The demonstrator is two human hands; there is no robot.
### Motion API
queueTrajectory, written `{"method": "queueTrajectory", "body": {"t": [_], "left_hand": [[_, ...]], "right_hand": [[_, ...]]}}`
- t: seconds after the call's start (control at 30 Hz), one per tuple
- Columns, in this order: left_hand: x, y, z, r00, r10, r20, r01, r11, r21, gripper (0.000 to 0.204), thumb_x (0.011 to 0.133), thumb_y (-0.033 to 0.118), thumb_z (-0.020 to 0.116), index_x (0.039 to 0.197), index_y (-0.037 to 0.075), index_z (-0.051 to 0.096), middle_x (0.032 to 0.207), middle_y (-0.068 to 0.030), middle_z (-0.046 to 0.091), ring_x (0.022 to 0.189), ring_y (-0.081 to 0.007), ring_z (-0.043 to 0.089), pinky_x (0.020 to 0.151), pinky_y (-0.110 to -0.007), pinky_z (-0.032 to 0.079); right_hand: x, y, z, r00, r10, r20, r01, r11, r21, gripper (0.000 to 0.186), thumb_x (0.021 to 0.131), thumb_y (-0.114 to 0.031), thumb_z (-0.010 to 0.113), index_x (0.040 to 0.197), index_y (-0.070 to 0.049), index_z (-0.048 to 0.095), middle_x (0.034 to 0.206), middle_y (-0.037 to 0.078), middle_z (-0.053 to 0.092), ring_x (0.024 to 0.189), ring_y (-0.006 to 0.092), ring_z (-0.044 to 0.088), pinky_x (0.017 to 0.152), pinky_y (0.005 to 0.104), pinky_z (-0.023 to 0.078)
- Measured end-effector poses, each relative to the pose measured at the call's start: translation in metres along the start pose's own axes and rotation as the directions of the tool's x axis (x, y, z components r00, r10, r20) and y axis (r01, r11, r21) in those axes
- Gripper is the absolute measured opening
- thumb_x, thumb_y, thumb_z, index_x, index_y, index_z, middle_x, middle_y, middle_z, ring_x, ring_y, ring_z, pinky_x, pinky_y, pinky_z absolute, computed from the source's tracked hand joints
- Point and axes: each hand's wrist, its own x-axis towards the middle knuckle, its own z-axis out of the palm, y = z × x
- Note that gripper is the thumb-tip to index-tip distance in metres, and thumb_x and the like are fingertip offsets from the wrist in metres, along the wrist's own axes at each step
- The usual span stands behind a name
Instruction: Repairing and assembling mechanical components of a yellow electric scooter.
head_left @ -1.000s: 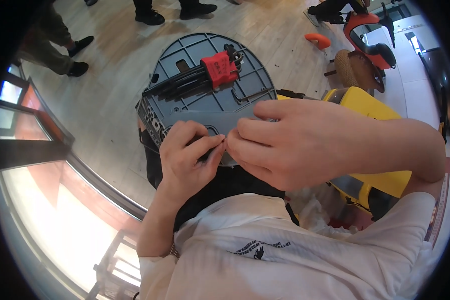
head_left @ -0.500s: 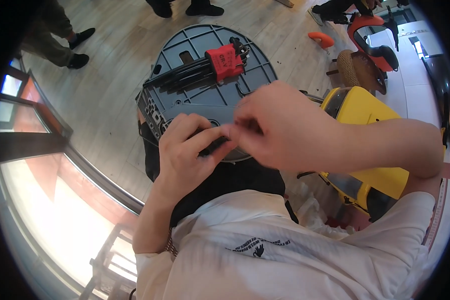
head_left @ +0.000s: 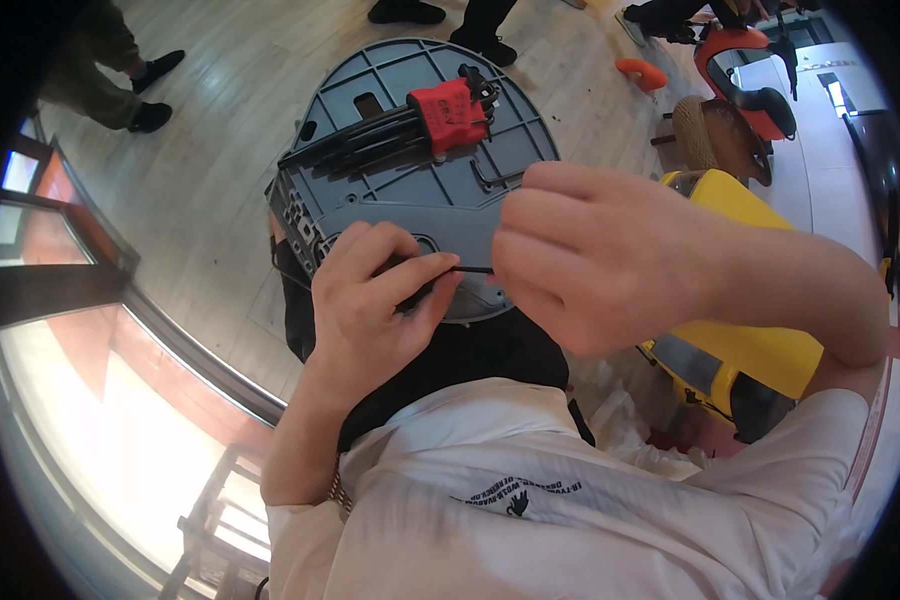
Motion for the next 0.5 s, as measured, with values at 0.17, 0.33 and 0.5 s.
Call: {"method": "queueTrajectory", "body": {"t": [0.17, 0.33, 0.5], "left_hand": [[0.002, 0.006, -0.005, 0.995, -0.082, 0.051, 0.082, 0.997, -0.007, 0.038, 0.061, 0.007, 0.092, 0.097, 0.006, 0.079, 0.085, -0.0049, 0.061, 0.079, -0.0219, 0.059, 0.067, -0.033, 0.049], [0.001, 0.001, -0.004, 0.996, -0.057, 0.075, 0.058, 0.998, -0.003, 0.036, 0.063, 0.011, 0.092, 0.096, 0.007, 0.078, 0.086, -0.0051, 0.061, 0.079, -0.0233, 0.059, 0.067, -0.034, 0.049], [0.000, 0.001, -0.006, 0.996, -0.050, 0.074, 0.049, 0.999, 0.022, 0.033, 0.065, 0.014, 0.092, 0.094, 0.006, 0.077, 0.086, -0.0056, 0.061, 0.078, -0.0254, 0.059, 0.068, -0.036, 0.049]], "right_hand": [[-0.002, -0.020, 0.019, 0.890, 0.455, 0.017, -0.438, 0.844, 0.310, 0.008, 0.078, -0.005, 0.075, 0.076, -0.001, 0.068, 0.071, 0.010, 0.060, 0.067, 0.0280, 0.063, 0.059, 0.0376, 0.048], [0.007, -0.025, 0.012, 0.690, 0.682, 0.243, -0.670, 0.474, 0.572, 0.017, 0.088, -0.009, 0.068, 0.075, 0.002, 0.068, 0.059, 0.013, 0.058, 0.054, 0.0318, 0.059, 0.053, 0.0386, 0.045], [0.014, -0.029, 0.011, 0.327, 0.688, 0.648, -0.676, -0.309, 0.669, 0.012, 0.089, -0.008, 0.067, 0.080, -0.002, 0.071, 0.062, 0.009, 0.057, 0.057, 0.0287, 0.058, 0.055, 0.0379, 0.045]]}}
